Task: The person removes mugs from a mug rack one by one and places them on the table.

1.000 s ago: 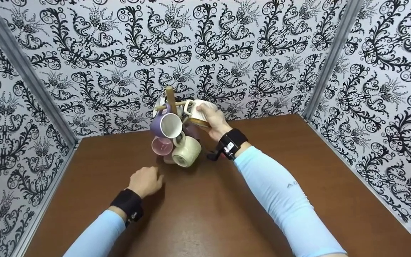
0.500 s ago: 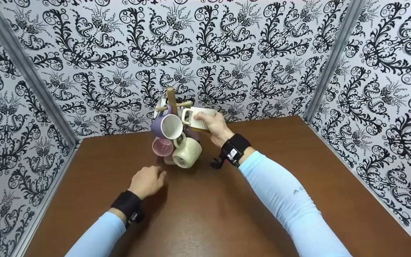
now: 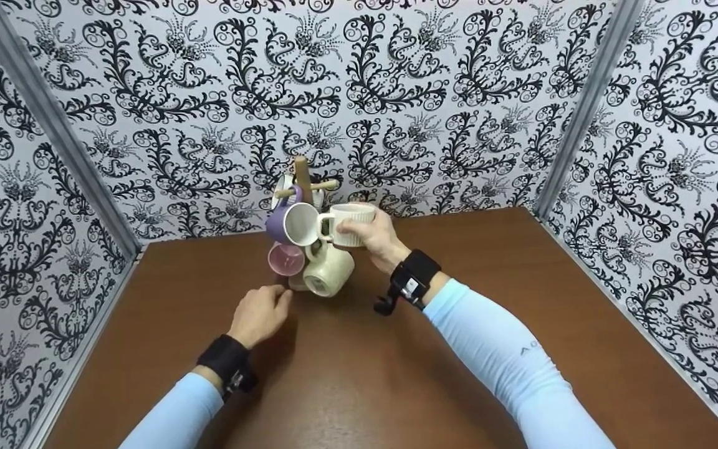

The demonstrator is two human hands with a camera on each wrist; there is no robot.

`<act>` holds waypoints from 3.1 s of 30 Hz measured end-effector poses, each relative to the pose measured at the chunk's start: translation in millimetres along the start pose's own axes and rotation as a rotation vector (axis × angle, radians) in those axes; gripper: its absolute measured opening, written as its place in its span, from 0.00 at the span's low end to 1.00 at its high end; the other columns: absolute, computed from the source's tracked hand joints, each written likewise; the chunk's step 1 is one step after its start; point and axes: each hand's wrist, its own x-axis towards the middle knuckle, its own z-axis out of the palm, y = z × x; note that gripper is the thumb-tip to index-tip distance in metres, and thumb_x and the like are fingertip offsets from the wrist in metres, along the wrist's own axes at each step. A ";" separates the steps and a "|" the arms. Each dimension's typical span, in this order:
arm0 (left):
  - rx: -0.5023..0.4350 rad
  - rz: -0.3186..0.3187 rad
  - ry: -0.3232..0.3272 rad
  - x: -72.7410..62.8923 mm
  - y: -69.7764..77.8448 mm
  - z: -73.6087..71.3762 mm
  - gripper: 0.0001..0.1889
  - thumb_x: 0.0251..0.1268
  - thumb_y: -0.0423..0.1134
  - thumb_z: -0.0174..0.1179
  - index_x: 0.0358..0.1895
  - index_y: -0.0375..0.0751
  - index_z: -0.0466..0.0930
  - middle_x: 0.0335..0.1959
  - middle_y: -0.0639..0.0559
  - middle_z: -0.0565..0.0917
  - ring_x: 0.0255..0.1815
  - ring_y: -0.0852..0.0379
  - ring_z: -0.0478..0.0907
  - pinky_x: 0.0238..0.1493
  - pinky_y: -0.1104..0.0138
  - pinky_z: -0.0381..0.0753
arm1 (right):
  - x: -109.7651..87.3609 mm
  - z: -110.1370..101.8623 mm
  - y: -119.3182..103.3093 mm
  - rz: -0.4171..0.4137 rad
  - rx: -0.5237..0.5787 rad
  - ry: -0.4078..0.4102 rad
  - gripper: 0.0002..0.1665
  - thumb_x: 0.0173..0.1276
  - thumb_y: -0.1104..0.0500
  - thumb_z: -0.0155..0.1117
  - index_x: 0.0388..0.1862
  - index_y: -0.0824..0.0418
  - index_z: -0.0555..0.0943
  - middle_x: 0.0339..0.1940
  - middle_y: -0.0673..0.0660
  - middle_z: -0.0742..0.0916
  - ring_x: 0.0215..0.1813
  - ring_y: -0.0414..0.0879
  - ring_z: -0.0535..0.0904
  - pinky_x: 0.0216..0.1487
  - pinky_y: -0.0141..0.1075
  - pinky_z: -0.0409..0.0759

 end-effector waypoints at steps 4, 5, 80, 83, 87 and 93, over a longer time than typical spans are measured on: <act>-0.060 -0.017 -0.010 -1.4 -1.1 -0.2 0.20 0.84 0.42 0.62 0.24 0.48 0.77 0.19 0.58 0.72 0.25 0.54 0.72 0.33 0.61 0.68 | -6.1 -0.8 6.5 -0.013 -0.034 -0.008 0.40 0.60 0.72 0.76 0.74 0.65 0.79 0.58 0.59 0.91 0.53 0.46 0.86 0.53 0.37 0.91; -0.077 -0.021 -0.010 -1.6 -1.5 -0.1 0.21 0.84 0.42 0.62 0.24 0.49 0.76 0.19 0.58 0.72 0.25 0.55 0.71 0.33 0.62 0.68 | -7.6 -1.0 7.9 -0.015 -0.043 -0.011 0.40 0.60 0.72 0.76 0.73 0.65 0.80 0.58 0.59 0.91 0.53 0.46 0.86 0.54 0.37 0.91; -0.951 -0.140 -0.156 -37.7 48.3 3.2 0.24 0.84 0.37 0.49 0.20 0.43 0.62 0.14 0.62 0.61 0.15 0.64 0.55 0.16 0.72 0.57 | -71.3 -14.5 68.8 -0.194 -0.645 -0.462 0.50 0.53 0.56 0.92 0.75 0.61 0.79 0.64 0.61 0.91 0.63 0.47 0.86 0.70 0.41 0.82; -0.938 -0.137 -0.144 -39.7 44.8 2.0 0.24 0.84 0.37 0.50 0.21 0.38 0.61 0.15 0.62 0.61 0.15 0.65 0.56 0.16 0.72 0.57 | -71.4 -19.0 67.2 -0.184 -0.670 -0.482 0.51 0.53 0.55 0.93 0.76 0.58 0.80 0.65 0.59 0.92 0.65 0.49 0.86 0.74 0.48 0.82; -0.930 -0.149 -0.124 -42.5 39.3 0.9 0.24 0.84 0.36 0.50 0.22 0.32 0.60 0.15 0.61 0.63 0.14 0.65 0.57 0.16 0.72 0.57 | -69.7 -26.3 67.9 -0.170 -0.675 -0.521 0.51 0.54 0.57 0.93 0.76 0.60 0.80 0.67 0.62 0.91 0.69 0.59 0.87 0.76 0.59 0.84; -0.907 -0.140 -0.083 -43.8 32.5 -2.9 0.23 0.86 0.33 0.46 0.22 0.38 0.68 0.15 0.61 0.63 0.16 0.67 0.56 0.19 0.74 0.56 | -66.5 -37.9 67.9 -0.151 -0.724 -0.551 0.43 0.57 0.58 0.90 0.70 0.65 0.83 0.65 0.69 0.91 0.63 0.70 0.91 0.69 0.62 0.88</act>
